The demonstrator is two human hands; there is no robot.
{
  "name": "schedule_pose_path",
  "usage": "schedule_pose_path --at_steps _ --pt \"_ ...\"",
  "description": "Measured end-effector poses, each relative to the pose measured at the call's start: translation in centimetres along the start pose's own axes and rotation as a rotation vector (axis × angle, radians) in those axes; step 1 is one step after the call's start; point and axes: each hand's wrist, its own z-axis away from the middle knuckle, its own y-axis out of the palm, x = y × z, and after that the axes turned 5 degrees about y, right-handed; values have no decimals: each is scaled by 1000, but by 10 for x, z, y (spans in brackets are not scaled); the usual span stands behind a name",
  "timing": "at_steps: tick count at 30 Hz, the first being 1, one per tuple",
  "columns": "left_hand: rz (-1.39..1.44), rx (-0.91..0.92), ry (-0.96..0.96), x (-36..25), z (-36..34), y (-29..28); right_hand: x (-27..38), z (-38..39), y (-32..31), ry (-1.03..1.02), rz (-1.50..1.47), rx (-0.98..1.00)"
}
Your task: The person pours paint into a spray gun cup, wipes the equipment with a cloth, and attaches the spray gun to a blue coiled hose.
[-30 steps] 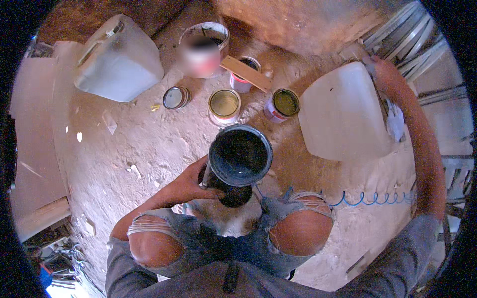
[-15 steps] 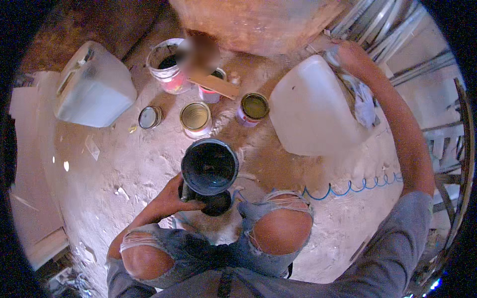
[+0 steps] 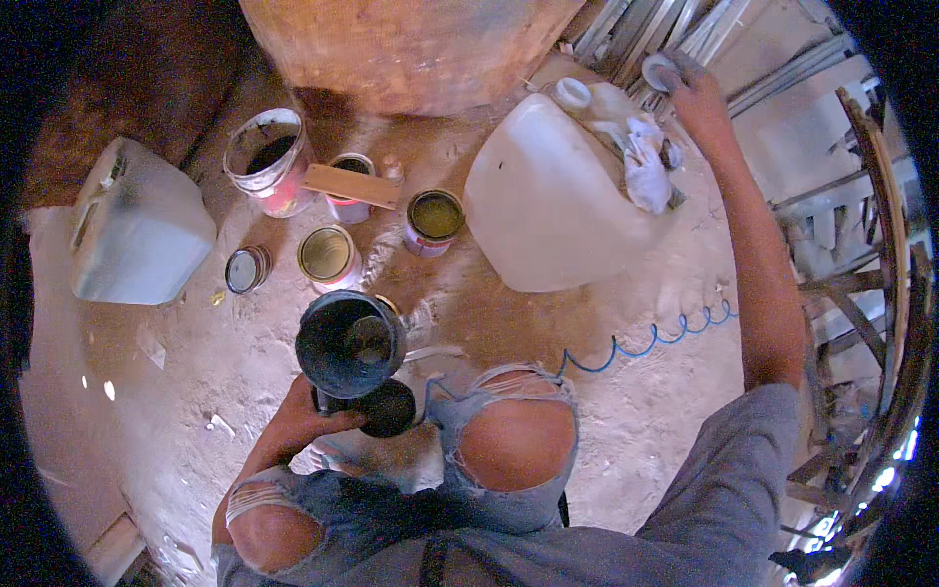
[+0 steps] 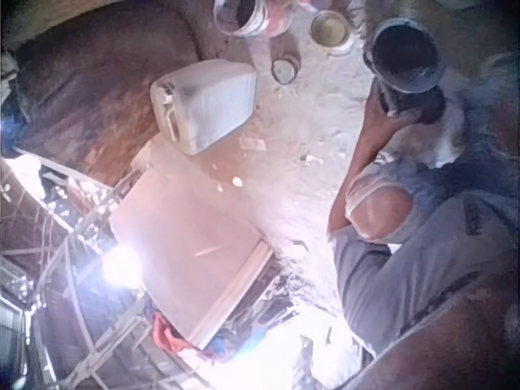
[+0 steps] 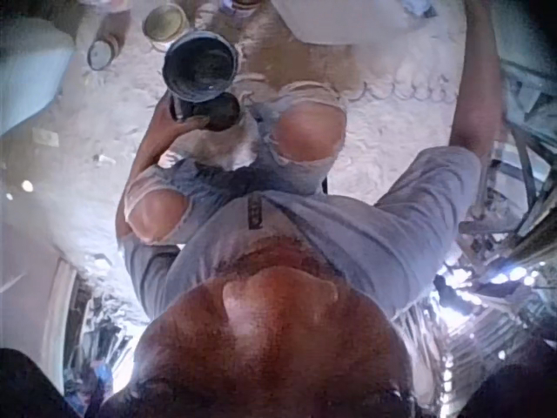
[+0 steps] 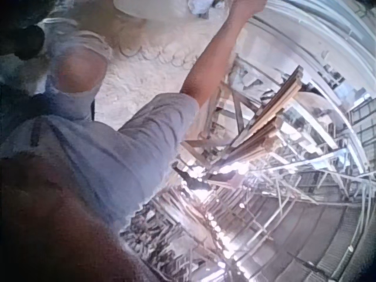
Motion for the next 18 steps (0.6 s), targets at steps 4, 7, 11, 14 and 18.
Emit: schedule_pose_path --at_steps 4,7,11,14,18 --pt "-13 4 -18 -6 0 -1 -38 29 -15 290 -77 169" --pt "11 11 -23 -6 2 -3 -9 51 1 350 -220 272" --pt "43 18 -40 4 -4 0 11 68 37 188 8 239" --pt "34 13 -45 2 -4 2 9 64 50 227 34 283" --pt "3 -11 -47 -11 1 5 -38 51 61 310 -33 340"
